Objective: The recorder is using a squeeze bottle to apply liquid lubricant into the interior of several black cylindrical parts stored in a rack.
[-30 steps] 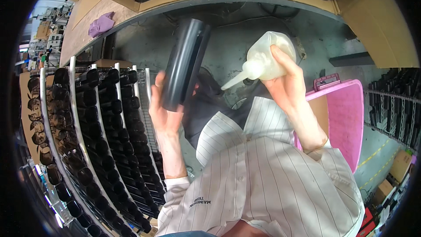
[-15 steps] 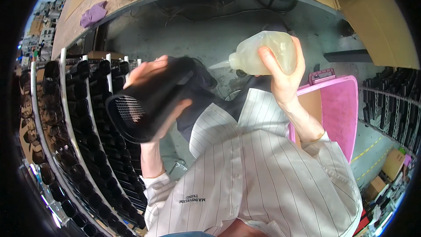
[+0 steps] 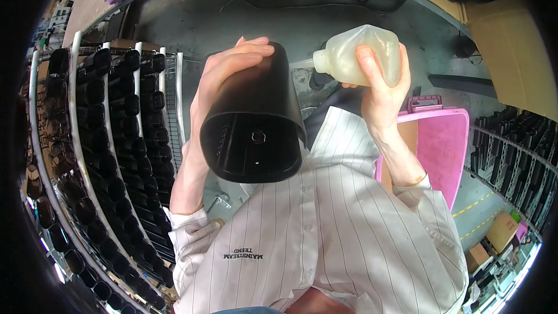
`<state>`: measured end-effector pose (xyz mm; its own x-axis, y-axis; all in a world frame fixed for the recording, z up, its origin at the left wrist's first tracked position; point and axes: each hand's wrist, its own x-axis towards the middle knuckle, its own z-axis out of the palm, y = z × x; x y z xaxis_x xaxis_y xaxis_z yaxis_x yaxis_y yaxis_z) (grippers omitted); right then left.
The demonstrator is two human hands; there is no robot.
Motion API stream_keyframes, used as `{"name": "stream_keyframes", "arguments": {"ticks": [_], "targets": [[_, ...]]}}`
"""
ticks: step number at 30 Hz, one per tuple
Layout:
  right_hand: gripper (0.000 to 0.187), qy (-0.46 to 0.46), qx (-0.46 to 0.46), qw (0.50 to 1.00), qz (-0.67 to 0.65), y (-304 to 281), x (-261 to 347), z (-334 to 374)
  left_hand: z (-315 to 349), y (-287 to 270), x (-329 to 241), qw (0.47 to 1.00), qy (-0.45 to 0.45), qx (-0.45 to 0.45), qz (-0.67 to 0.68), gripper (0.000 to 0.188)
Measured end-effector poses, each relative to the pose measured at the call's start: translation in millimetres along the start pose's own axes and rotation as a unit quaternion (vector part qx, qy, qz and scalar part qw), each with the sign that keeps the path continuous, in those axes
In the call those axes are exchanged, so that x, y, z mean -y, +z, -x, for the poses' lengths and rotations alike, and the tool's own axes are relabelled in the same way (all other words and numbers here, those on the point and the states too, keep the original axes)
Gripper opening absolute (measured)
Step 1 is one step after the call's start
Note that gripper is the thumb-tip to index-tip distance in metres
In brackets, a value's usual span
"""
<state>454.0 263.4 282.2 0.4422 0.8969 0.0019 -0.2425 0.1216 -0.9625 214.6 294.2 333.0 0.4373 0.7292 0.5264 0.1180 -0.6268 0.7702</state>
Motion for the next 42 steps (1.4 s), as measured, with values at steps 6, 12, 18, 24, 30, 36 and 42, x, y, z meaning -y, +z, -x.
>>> {"name": "stream_keyframes", "arguments": {"ticks": [6,12,18,24,30,36,42], "targets": [[0.045,0.037,0.007,0.999,-0.019,7.8,-3.0,-8.3,-1.6,-1.3,0.5,0.999,0.006,0.015,-0.032,0.062],[0.045,0.065,0.031,0.997,0.019,13.2,-5.5,-17.0,-2.2,-4.0,11.2,0.996,0.020,0.054,-0.074,0.062],[0.045,0.103,0.035,0.994,0.004,5.2,3.2,-7.0,0.0,2.0,22.4,0.992,0.023,0.078,-0.099,0.061],[0.044,0.108,0.028,0.993,-0.036,2.1,19.1,3.8,10.4,-3.5,45.2,0.981,0.014,0.090,-0.171,0.062],[0.044,0.179,0.038,0.982,-0.054,-18.9,31.7,8.1,14.7,-14.9,48.1,0.965,-0.051,0.095,-0.240,0.066],[0.040,0.295,0.085,0.927,-0.214,-28.0,32.6,-14.3,30.8,-26.7,38.8,0.956,-0.292,0.018,0.002,0.065],[0.038,0.206,0.086,0.922,-0.315,-18.7,24.3,-35.3,20.7,-3.7,46.0,0.795,-0.394,0.003,0.461,0.074]]}}
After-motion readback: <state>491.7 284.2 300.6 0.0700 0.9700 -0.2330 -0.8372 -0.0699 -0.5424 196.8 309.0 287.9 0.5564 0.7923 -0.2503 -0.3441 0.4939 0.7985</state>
